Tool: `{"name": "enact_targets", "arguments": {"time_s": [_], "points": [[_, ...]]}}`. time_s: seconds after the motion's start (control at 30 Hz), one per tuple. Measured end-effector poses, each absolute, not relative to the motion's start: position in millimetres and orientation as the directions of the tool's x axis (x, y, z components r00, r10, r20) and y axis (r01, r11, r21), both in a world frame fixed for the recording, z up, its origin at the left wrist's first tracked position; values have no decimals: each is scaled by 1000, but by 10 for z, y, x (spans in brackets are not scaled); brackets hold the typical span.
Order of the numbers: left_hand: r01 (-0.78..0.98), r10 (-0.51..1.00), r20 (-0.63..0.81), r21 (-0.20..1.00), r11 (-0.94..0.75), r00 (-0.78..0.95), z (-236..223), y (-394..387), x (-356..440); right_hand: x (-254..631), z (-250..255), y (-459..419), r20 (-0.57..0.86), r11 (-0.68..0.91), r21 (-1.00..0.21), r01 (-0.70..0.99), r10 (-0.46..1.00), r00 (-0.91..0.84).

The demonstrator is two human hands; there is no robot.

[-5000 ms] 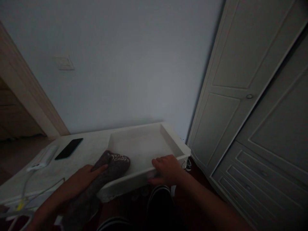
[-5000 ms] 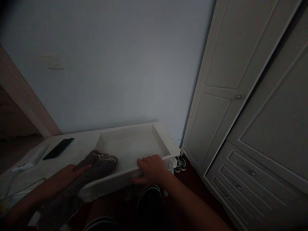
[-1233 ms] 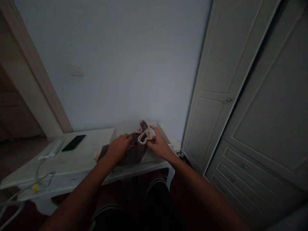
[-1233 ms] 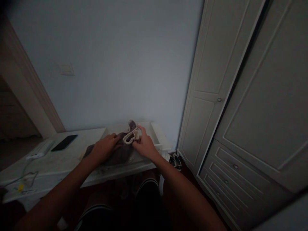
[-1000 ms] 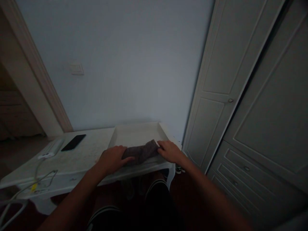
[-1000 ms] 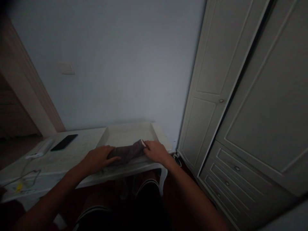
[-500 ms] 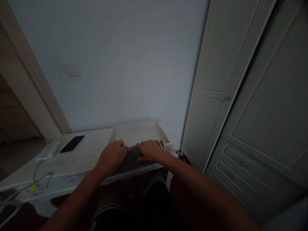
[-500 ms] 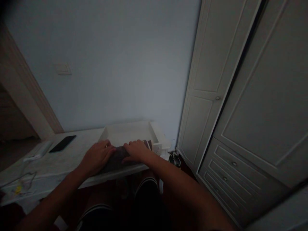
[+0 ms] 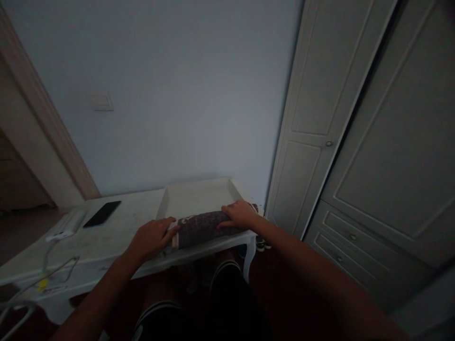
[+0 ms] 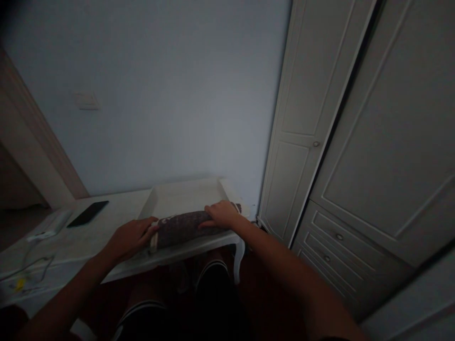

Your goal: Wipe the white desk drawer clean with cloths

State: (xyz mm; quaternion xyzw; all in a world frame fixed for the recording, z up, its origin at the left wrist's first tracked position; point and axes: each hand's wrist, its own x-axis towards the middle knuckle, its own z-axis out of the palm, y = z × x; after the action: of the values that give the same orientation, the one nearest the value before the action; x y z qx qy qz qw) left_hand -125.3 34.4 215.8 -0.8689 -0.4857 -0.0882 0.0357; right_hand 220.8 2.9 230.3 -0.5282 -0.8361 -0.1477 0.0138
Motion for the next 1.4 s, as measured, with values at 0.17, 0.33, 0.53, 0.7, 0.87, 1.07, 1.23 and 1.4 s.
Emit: {"name": "enact_targets", "arguments": {"time_s": [0.17,0.33,0.53,0.7,0.87,1.07,1.23,1.4], "points": [[855,840,229,53,-515,492,2093,372,-1261,2541,2344,-19,156,399,214,892,887,-435],[847,832,275,95,-523,482,2030,386,-1240,2260,2385,-19,168,345,162,925,914,-370],[792,777,400,174,-585,486,1963,438,-1281,1253,2286,95,240,447,90,890,858,-455],[732,708,489,186,-656,510,1981,477,-1313,682,2215,238,272,578,91,811,769,-579],[726,717,466,204,-657,518,1975,469,-1369,789,2206,248,277,613,147,776,728,-627],[769,763,411,196,-609,500,1991,474,-1394,1128,2239,149,265,545,152,825,781,-565],[786,771,352,135,-603,531,1998,484,-1389,1519,2254,37,252,484,157,861,823,-509],[790,769,301,75,-608,563,2022,462,-1371,2012,2111,-48,406,445,0,895,818,-407]]}}
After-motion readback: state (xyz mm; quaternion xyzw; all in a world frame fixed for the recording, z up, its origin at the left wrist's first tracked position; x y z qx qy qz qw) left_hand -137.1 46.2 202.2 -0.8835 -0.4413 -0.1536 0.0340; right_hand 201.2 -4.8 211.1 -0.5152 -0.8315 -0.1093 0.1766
